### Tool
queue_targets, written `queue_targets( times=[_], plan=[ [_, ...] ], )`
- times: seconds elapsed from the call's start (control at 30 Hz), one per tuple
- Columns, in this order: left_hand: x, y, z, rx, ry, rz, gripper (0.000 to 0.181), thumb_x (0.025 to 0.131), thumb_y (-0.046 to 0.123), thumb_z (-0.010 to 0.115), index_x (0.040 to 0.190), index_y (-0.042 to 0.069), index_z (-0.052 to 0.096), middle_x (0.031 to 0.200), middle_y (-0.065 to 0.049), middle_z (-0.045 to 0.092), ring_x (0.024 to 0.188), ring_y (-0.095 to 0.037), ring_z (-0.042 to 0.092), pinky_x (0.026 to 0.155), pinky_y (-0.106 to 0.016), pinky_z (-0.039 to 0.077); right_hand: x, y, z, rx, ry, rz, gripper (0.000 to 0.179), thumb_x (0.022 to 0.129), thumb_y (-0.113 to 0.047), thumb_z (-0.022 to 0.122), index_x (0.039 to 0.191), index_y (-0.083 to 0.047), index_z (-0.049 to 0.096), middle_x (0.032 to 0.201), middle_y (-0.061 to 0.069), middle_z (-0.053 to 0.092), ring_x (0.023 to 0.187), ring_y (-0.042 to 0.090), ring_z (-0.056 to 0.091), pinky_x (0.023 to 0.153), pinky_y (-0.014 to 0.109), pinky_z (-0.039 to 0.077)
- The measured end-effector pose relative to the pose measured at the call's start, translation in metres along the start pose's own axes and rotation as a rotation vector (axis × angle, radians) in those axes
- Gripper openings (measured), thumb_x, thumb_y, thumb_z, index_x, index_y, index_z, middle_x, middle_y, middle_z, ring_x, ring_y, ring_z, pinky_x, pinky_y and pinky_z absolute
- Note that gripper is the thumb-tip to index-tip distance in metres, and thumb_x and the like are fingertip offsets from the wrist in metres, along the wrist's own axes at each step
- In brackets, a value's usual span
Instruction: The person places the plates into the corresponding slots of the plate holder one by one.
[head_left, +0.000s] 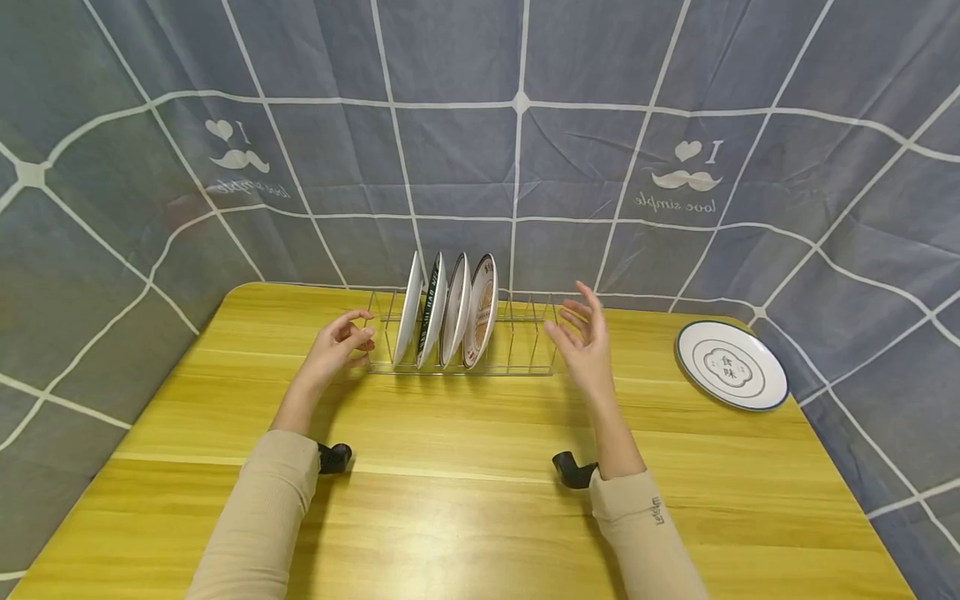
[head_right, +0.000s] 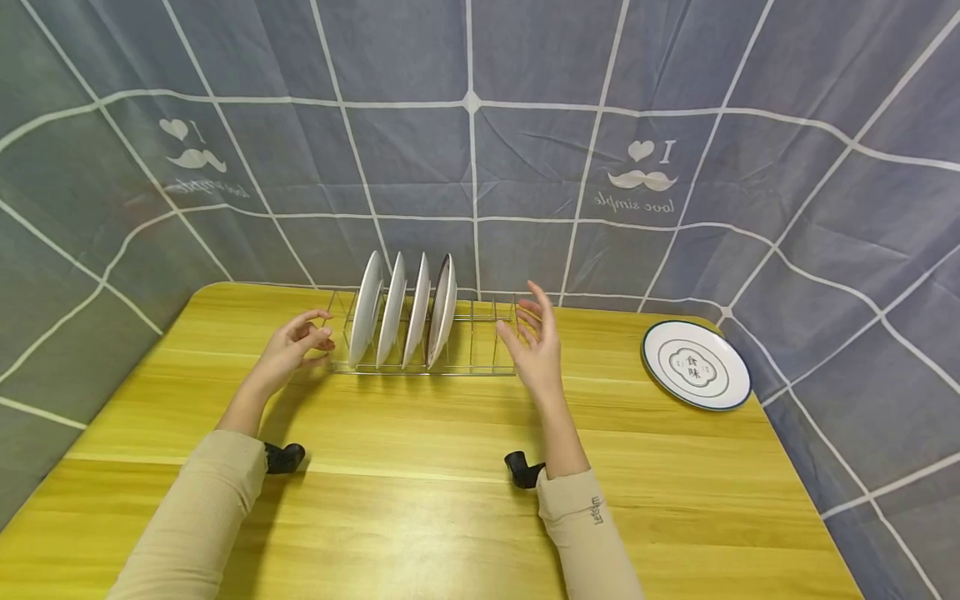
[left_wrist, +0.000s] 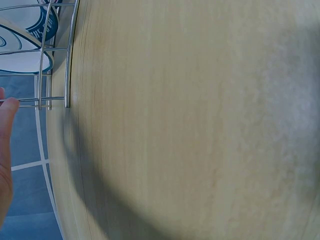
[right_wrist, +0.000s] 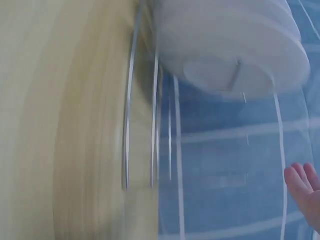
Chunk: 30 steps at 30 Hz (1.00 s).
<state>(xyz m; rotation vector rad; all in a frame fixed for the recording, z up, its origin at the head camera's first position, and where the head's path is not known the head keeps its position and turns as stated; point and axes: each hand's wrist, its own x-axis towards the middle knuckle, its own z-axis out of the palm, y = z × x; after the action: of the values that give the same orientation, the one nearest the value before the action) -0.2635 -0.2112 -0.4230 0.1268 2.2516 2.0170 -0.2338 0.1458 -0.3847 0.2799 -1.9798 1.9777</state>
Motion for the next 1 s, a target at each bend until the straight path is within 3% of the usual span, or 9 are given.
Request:
queue_targets(
  times=[0.2, 0.37, 0.53, 0.73, 1.0],
  plan=[
    [0.000, 0.000, 0.000, -0.012, 0.000, 0.004, 0.027, 0.092, 0.023, 0.056, 0.117, 0.015, 0.050, 0.079, 0.002, 0.053, 0.081, -0.014, 0.059, 0.072, -0.031, 0.054, -0.003, -0.001, -0.043, 0.031, 0.191, 0.019, 0.066, 0.084, 0.003, 0.062, 0.140, -0.014, 0.033, 0.120, 0.009, 0.045, 0.112, 0.021, 0.046, 0.100, 0.036, 0.037],
    [-0.001, -0.002, -0.001, -0.009, 0.000, 0.011, 0.022, 0.092, 0.023, 0.056, 0.113, 0.020, 0.051, 0.080, 0.002, 0.053, 0.079, -0.011, 0.058, 0.073, -0.031, 0.053, -0.008, 0.002, -0.076, 0.059, 0.333, 0.039, 0.065, 0.083, 0.002, 0.062, 0.139, -0.013, 0.033, 0.118, 0.008, 0.045, 0.109, 0.018, 0.047, 0.088, 0.020, 0.044],
    [-0.001, -0.001, -0.001, -0.003, -0.001, 0.018, 0.021, 0.092, 0.023, 0.055, 0.113, 0.021, 0.051, 0.079, 0.003, 0.053, 0.079, -0.009, 0.058, 0.072, -0.030, 0.054, -0.013, 0.003, -0.105, 0.064, 0.488, 0.055, 0.064, 0.081, 0.003, 0.064, 0.137, -0.015, 0.037, 0.110, 0.005, 0.048, 0.102, 0.016, 0.050, 0.083, 0.016, 0.044],
    [-0.001, 0.000, -0.001, 0.002, -0.003, 0.018, 0.029, 0.093, 0.023, 0.055, 0.119, 0.012, 0.048, 0.080, 0.003, 0.053, 0.078, -0.009, 0.057, 0.073, -0.032, 0.053, -0.020, 0.002, -0.138, 0.113, 0.688, 0.086, 0.065, 0.079, 0.010, 0.063, 0.133, -0.017, 0.041, 0.105, 0.007, 0.048, 0.095, 0.016, 0.051, 0.075, 0.014, 0.045],
    [0.000, -0.001, 0.000, 0.011, 0.001, 0.017, 0.038, 0.093, 0.023, 0.054, 0.124, 0.003, 0.044, 0.079, 0.003, 0.053, 0.079, -0.011, 0.058, 0.074, -0.035, 0.053, -0.032, 0.006, -0.173, 0.145, 0.868, 0.186, 0.066, 0.079, 0.006, 0.063, 0.133, -0.024, 0.040, 0.107, 0.003, 0.043, 0.099, 0.015, 0.045, 0.074, 0.012, 0.044]
  ],
)
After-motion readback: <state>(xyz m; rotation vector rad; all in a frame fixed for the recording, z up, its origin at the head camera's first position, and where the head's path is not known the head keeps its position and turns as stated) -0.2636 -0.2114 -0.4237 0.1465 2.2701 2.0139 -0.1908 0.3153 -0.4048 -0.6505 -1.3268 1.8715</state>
